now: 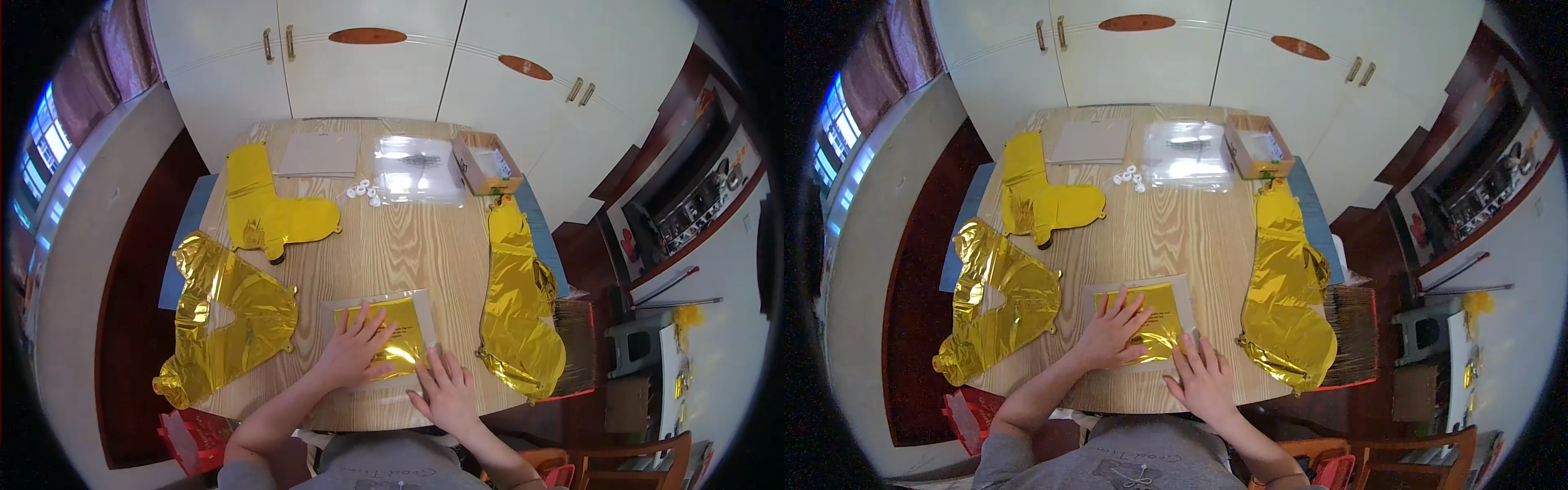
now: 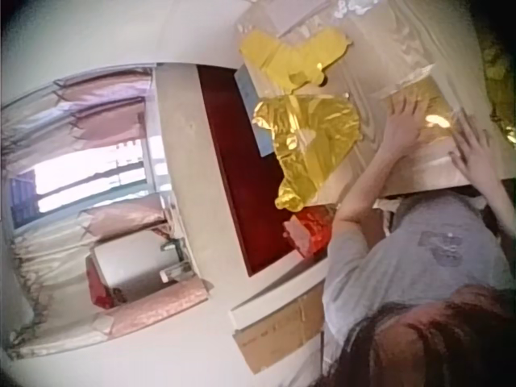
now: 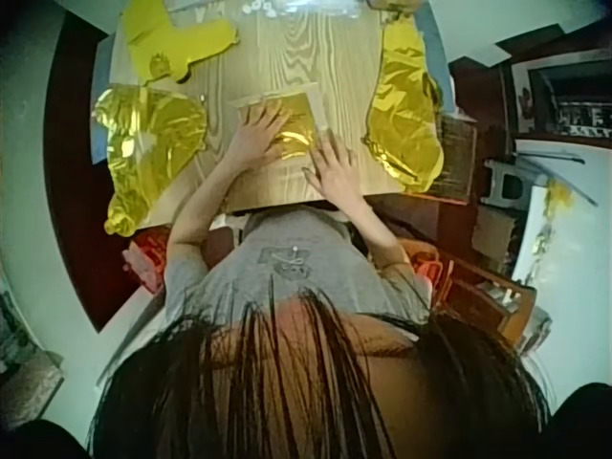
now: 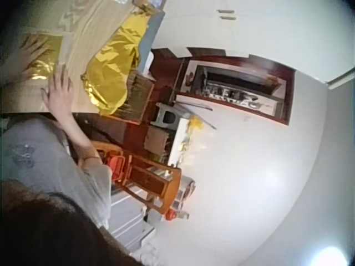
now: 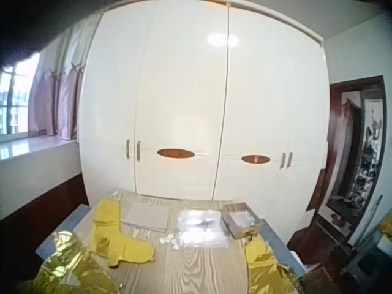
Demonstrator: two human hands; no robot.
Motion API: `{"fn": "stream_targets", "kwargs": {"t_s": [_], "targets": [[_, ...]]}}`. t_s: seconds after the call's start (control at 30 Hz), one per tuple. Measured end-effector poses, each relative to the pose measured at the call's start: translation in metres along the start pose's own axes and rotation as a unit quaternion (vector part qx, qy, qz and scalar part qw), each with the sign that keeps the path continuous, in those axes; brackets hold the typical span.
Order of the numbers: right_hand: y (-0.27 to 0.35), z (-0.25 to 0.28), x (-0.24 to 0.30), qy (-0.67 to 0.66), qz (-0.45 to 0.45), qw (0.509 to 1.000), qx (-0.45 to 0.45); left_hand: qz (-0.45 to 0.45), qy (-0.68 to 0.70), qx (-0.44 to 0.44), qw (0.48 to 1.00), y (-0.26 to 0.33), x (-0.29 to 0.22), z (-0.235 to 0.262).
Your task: Folding and smoothing gold foil balloons on a workbench.
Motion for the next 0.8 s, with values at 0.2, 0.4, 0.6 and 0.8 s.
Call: {"fn": "stream_targets", "kwargs": {"t_s": [0.2,0.4,0.6,0.8], "targets": [[0.003,-0.003,0.004,-0.001,0.009,1.000,0.001,0.030,0.021,-0.026,0.999,-0.001,0.000,0.008],[0.003,-0.001,0.007,-0.005,0.019,1.000,0.001,0.003,-0.043,-0.034,0.998,0.000,-0.006,0.007],[0.004,0.015,0.005,-0.040,0.048,0.998,-0.027,-0.018,-0.026,-0.019,0.999,0.004,-0.010,0.004],[-0.081,0.049,-0.005,-0.127,0.157,0.978,-0.055,-0.023,-0.049,-0.018,0.998,0.008,-0.007,-0.002]]}}
Point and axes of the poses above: each hand's wrist, its own y-axis away from the middle knuckle, its own z-axis out of the back of the hand, x = y × z, the point moved 9 cm from there along -y, towards the middle knuckle, and after that the axes turned 3 degrees about x, right-handed, at the moved point
